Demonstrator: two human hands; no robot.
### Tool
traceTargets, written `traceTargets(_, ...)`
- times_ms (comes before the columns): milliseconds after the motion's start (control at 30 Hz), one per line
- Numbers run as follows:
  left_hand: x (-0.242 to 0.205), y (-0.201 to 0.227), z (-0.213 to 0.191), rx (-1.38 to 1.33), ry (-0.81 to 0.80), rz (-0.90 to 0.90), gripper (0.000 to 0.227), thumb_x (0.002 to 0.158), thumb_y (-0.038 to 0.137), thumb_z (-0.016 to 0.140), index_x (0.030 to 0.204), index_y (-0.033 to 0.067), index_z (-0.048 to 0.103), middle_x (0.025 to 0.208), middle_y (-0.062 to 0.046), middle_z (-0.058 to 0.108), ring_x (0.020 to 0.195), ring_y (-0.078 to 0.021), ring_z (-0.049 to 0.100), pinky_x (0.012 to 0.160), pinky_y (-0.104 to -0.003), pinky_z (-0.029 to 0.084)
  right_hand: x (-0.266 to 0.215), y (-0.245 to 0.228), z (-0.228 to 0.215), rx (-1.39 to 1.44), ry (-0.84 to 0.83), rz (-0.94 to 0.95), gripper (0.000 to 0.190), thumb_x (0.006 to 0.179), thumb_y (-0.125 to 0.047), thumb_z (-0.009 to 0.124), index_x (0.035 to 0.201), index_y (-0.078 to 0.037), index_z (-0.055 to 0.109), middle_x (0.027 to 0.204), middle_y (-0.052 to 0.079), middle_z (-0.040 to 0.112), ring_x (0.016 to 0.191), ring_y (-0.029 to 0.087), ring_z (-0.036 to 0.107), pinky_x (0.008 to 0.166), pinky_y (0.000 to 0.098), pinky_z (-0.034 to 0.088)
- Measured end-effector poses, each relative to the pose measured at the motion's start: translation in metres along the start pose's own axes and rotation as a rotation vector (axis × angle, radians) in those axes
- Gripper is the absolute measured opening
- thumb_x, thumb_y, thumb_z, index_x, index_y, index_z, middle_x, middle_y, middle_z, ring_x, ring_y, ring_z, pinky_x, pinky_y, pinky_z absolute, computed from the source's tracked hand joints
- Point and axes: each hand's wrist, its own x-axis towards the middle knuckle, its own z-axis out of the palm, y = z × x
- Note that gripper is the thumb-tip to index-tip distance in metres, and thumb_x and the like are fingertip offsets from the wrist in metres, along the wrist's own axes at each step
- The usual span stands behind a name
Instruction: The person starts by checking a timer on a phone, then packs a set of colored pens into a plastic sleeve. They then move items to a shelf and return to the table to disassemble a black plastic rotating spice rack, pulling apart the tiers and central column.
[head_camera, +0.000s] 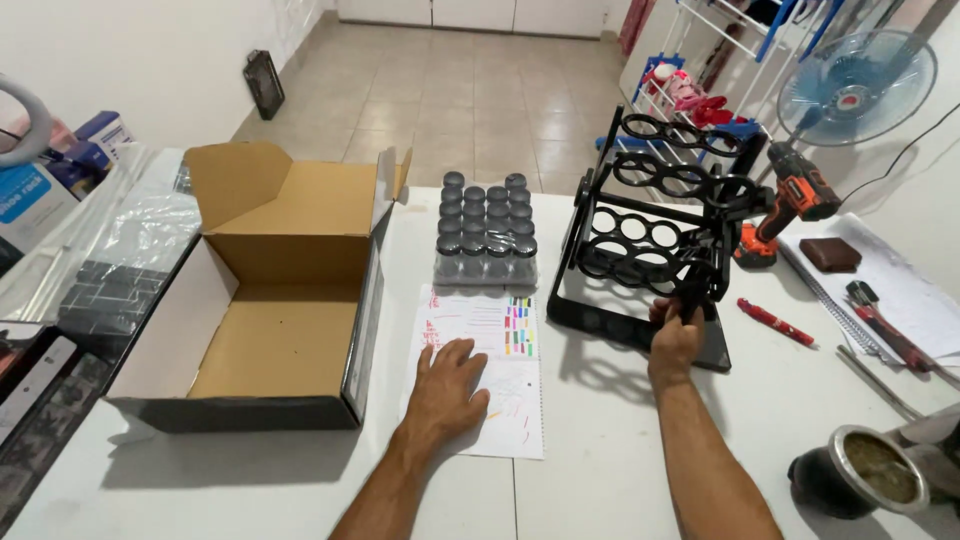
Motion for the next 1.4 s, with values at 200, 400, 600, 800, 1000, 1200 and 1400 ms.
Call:
traceTargets(200,-0.008,0.011,-0.020,0.054,-0.078,-0.017,0.056,0.091,0.032,0.057,0.143,0.0140,0.056,0.155,-0.016,0.045,0.152,-0.0312,0.034,0.124,-0.062,0.013,-0.059,-0.024,-0.028,-0.063,0.004,0.105,0.015,0.111,-0.011,0.047,0.104,-0.012,0.061,0.084,0.008,0.070,0.074,0.017,0.068,0.073,0.0356,0.061)
traceTargets(400,-0.010,0.013,-0.023,0.010,-0.089,-0.057,0.055,0.093,0.031,0.058,0.146,0.0141,0.053,0.156,-0.015,0.044,0.153,-0.0292,0.032,0.126,-0.057,0.012,-0.122,-0.042,-0.038,-0.113,0.004,0.206,0.010,0.111,-0.021,0.054,0.107,-0.016,0.062,0.084,0.005,0.070,0.075,0.018,0.068,0.071,0.0370,0.057)
traceTargets(600,-0.009,0.005,-0.017,-0.022,-0.053,-0.044,0.052,0.093,0.034,0.060,0.141,0.0119,0.057,0.154,-0.017,0.047,0.152,-0.0307,0.035,0.126,-0.056,0.014,-0.146,-0.062,-0.034,-0.043,0.005,0.207,0.007,0.111,-0.021,0.055,0.105,-0.020,0.059,0.083,0.000,0.067,0.073,0.013,0.065,0.074,0.0277,0.054)
traceTargets(800,0.003,-0.020,0.004,-0.257,0.108,0.000,0.044,0.103,0.029,0.051,0.140,0.0078,0.060,0.146,-0.020,0.056,0.144,-0.0340,0.046,0.123,-0.054,0.021,-0.166,-0.080,-0.042,-0.014,-0.053,0.208,0.005,0.110,-0.017,0.055,0.108,-0.016,0.060,0.085,0.005,0.067,0.074,0.017,0.068,0.076,0.0341,0.057)
traceTargets(1000,0.002,-0.011,-0.002,-0.679,0.359,0.084,0.089,0.093,0.074,0.033,0.151,0.0077,0.044,0.156,-0.016,0.048,0.146,-0.0320,0.043,0.118,-0.046,0.034,-0.223,-0.135,-0.007,-0.088,-0.126,0.356,0.006,0.108,-0.016,0.056,0.106,-0.012,0.061,0.084,0.004,0.063,0.075,0.015,0.058,0.073,0.0301,0.046)
traceTargets(1200,0.002,-0.022,0.003,-0.778,0.456,0.246,0.097,0.096,0.080,0.026,0.159,0.0070,0.031,0.166,-0.018,0.032,0.156,-0.0327,0.027,0.126,-0.047,0.022,-0.226,-0.107,-0.017,-0.071,-0.380,0.430,0.011,0.104,-0.014,0.059,0.111,-0.005,0.060,0.096,0.013,0.067,0.087,0.023,0.064,0.076,0.0369,0.051)
traceTargets(1400,0.001,-0.020,0.002,-0.721,0.483,0.219,0.093,0.097,0.078,0.024,0.158,0.0082,0.033,0.166,-0.019,0.032,0.157,-0.0339,0.024,0.126,-0.048,0.021,-0.190,-0.100,-0.030,-0.489,-0.736,0.123,0.019,0.091,-0.025,0.070,0.097,-0.007,0.074,0.085,0.003,0.068,0.081,0.015,0.062,0.075,0.0329,0.048)
